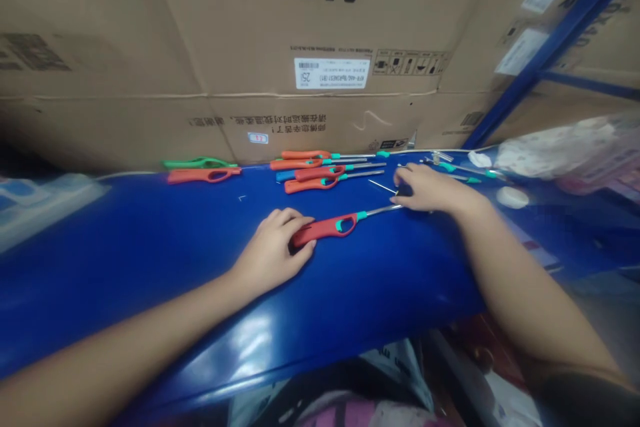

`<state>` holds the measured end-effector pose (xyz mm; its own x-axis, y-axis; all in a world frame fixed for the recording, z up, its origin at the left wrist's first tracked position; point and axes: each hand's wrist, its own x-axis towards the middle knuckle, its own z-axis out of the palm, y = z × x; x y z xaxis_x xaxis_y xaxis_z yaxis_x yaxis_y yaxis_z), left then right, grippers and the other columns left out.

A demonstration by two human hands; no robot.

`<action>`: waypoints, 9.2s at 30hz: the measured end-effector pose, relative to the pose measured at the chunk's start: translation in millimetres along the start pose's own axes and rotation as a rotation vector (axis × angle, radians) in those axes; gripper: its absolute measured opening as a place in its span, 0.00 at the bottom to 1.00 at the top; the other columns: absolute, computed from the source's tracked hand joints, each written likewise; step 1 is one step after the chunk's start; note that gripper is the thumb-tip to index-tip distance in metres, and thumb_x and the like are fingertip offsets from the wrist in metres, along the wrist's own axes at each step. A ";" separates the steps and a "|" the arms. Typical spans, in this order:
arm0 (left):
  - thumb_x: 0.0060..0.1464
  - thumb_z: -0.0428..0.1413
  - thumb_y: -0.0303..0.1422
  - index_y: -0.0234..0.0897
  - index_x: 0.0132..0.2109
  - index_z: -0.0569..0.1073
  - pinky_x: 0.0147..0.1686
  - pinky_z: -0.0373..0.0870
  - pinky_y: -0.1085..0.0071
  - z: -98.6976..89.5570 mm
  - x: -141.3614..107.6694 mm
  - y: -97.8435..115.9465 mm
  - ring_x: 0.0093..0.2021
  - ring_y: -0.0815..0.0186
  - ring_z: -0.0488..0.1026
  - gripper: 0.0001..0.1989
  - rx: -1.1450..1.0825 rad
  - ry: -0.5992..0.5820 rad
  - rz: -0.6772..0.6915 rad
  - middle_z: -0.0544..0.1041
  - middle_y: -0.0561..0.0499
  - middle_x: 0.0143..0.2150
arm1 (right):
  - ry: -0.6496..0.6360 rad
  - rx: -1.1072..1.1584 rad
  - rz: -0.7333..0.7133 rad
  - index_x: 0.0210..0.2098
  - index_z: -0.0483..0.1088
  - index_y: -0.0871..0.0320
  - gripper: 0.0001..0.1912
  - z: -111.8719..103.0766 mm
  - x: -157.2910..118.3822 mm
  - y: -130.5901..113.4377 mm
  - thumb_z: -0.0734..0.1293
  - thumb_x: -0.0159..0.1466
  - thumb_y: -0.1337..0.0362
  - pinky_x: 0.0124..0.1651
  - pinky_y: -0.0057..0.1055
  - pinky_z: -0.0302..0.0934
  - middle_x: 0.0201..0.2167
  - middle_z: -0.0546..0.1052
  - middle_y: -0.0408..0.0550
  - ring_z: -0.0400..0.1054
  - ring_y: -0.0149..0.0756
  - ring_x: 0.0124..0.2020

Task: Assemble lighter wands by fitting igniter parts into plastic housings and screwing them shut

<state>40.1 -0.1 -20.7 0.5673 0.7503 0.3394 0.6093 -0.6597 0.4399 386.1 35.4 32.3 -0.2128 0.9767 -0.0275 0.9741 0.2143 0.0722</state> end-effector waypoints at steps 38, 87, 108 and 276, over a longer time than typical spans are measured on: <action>0.58 0.60 0.33 0.31 0.49 0.79 0.48 0.74 0.64 4.4 -9.9 1.4 0.44 0.58 0.76 0.14 -0.231 -0.059 0.175 0.78 0.42 0.43 | 0.548 0.468 -0.354 0.31 0.75 0.58 0.04 2.5 69.0 -171.7 0.67 0.60 0.68 0.44 0.40 0.68 0.34 0.76 0.52 0.72 0.42 0.37; 0.59 0.62 0.30 0.35 0.37 0.82 0.36 0.75 0.71 -4.8 -1.5 13.7 0.35 0.66 0.79 0.04 -0.533 0.167 0.064 0.83 0.48 0.35 | 0.567 1.664 0.005 0.31 0.57 0.52 0.20 -2.0 2.1 -122.3 0.70 0.61 0.48 0.13 0.25 0.62 0.24 0.72 0.34 0.61 0.24 0.11; 0.59 0.62 0.31 0.36 0.37 0.83 0.37 0.75 0.71 -4.9 -1.6 13.9 0.34 0.65 0.79 0.05 -0.507 0.150 0.099 0.83 0.48 0.34 | 0.590 1.638 -0.025 0.31 0.59 0.52 0.20 -2.0 0.0 -121.7 0.71 0.61 0.48 0.13 0.25 0.60 0.24 0.72 0.34 0.61 0.24 0.11; 0.56 0.64 0.35 0.38 0.52 0.76 0.53 0.70 0.58 2.2 -0.9 5.7 0.49 0.58 0.74 0.18 -0.273 -0.122 0.210 0.80 0.47 0.48 | 0.700 0.970 -0.762 0.67 0.56 0.50 0.35 6.1 -26.5 -130.1 0.69 0.64 0.70 0.41 0.33 0.76 0.60 0.71 0.55 0.75 0.41 0.50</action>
<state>44.3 -4.6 -20.4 0.7364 0.5781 0.3515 0.3117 -0.7510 0.5822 265.4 -18.4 17.6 -0.4165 0.4924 0.7643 0.2098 0.8700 -0.4462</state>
